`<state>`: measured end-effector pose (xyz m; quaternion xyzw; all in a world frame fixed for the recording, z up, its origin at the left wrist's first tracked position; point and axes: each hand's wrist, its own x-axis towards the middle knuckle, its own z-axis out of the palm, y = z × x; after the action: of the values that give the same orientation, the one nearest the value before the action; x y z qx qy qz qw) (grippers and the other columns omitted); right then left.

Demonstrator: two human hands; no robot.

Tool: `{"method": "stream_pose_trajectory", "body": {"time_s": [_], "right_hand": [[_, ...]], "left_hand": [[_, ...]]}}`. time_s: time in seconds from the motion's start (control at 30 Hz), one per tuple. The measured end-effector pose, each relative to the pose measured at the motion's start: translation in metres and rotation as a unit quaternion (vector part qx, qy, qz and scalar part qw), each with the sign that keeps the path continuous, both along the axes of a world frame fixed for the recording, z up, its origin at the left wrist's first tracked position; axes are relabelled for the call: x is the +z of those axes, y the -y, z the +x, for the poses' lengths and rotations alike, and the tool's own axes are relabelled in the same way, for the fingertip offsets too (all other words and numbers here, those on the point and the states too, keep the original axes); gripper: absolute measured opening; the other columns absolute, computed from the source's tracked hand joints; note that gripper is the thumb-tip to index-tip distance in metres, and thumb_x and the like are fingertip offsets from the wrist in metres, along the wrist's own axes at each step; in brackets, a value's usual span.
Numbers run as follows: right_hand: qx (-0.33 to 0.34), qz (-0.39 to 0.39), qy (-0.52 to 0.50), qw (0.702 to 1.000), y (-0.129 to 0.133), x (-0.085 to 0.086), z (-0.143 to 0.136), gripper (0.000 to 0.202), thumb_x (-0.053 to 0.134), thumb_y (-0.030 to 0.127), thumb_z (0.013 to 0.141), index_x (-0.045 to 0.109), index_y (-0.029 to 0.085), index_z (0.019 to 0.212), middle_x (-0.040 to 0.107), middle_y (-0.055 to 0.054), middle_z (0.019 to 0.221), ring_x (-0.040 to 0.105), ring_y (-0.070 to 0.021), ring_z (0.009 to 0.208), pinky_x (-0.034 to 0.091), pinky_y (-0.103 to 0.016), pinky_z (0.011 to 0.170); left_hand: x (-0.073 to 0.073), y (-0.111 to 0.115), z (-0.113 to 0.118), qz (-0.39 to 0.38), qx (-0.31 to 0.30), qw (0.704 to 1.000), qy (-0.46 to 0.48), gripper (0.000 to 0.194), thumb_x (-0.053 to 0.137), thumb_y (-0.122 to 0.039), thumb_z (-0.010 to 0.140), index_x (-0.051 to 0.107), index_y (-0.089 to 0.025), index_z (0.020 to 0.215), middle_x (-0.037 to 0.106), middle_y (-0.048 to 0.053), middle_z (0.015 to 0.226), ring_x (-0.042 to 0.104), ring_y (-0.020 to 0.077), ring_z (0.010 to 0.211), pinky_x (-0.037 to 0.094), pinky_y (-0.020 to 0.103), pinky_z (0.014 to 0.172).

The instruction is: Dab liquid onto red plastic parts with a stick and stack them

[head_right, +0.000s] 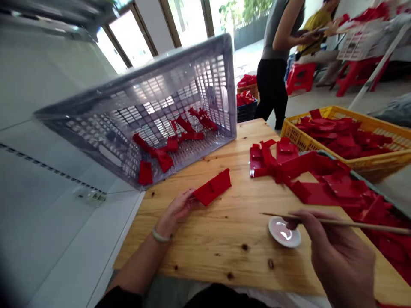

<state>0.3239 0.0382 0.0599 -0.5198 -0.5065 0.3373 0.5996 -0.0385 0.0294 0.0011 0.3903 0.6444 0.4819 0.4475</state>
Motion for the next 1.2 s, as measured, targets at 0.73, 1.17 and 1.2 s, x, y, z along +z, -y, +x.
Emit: {"method": "stream_pose_trajectory", "body": {"time_s": [0.73,1.17,1.2], "right_hand": [[0.061,-0.023,0.069,0.996,0.005,-0.037,0.041,0.037,0.084,0.056,0.083,0.077,0.02,0.087,0.076,-0.004,0.069,0.073,-0.0198,0.061,0.058,-0.029,0.061],[0.127,0.06,-0.026,0.99,0.053,0.028,0.009,0.01,0.074,0.034,0.098,0.08,0.029,0.105,0.079,-0.002,0.091,0.077,-0.0201,0.079,0.067,-0.036,0.078],[0.137,0.081,-0.012,0.987,0.055,0.034,0.005,0.01,0.072,0.031,0.099,0.08,0.03,0.106,0.079,-0.002,0.092,0.077,-0.0202,0.078,0.067,-0.035,0.075]], "left_hand": [[0.018,0.008,0.045,-0.018,-0.081,0.837,-0.541,0.078,0.079,-0.028,0.087,0.051,-0.018,0.158,0.04,0.026,0.168,0.046,0.0479,0.147,0.037,0.065,0.119],[0.059,0.082,0.131,-0.006,-0.121,0.925,0.361,0.071,0.059,-0.073,0.092,0.072,-0.01,0.123,0.074,0.023,0.13,0.077,0.0343,0.103,0.062,0.047,0.093],[0.062,0.086,0.135,0.004,-0.112,0.927,0.358,0.072,0.059,-0.074,0.092,0.072,-0.011,0.124,0.075,0.023,0.129,0.078,0.0338,0.1,0.063,0.047,0.091]]}}
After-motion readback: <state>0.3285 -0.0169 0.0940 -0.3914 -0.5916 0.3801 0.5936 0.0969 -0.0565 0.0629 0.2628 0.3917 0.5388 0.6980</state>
